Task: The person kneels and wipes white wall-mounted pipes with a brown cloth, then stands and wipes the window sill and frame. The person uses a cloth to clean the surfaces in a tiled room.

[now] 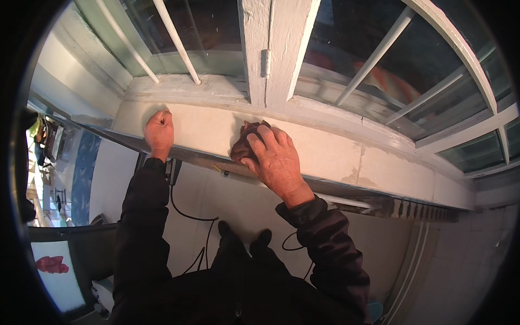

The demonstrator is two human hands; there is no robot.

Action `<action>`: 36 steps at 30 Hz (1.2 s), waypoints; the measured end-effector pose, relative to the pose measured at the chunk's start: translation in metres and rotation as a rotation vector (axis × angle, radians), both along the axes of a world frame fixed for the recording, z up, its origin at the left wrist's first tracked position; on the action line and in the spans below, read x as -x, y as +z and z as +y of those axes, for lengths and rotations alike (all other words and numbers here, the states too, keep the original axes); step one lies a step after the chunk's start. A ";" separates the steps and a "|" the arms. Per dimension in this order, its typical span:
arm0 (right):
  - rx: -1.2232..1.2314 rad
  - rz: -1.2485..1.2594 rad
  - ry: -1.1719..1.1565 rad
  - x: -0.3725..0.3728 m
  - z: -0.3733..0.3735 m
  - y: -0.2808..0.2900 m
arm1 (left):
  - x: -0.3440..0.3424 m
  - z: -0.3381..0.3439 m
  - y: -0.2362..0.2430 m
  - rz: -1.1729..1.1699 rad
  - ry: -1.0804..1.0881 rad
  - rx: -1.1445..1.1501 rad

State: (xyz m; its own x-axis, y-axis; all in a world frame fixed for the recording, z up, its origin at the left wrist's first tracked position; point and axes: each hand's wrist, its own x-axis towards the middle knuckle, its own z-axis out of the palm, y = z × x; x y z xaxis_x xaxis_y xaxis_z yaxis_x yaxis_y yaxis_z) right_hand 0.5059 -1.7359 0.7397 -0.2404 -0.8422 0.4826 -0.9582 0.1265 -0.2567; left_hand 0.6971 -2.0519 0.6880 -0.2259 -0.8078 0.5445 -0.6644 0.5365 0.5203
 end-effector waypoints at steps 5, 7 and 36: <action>-0.073 -0.006 0.041 0.012 0.040 0.005 | 0.000 0.005 0.005 -0.014 0.014 0.013; -0.086 0.014 0.022 0.017 0.061 0.006 | 0.001 0.006 0.006 -0.004 0.020 0.015; -0.062 0.004 -0.483 0.086 0.160 0.013 | -0.001 -0.003 -0.006 -0.008 -0.074 0.099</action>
State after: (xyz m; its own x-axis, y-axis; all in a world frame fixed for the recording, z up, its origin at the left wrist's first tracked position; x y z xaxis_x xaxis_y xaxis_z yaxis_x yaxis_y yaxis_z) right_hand 0.4198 -1.5756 0.7528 -0.6093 -0.6616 0.4371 -0.7870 0.5719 -0.2313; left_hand 0.6982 -2.0550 0.6820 -0.2875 -0.7309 0.6190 -0.6247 0.6330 0.4572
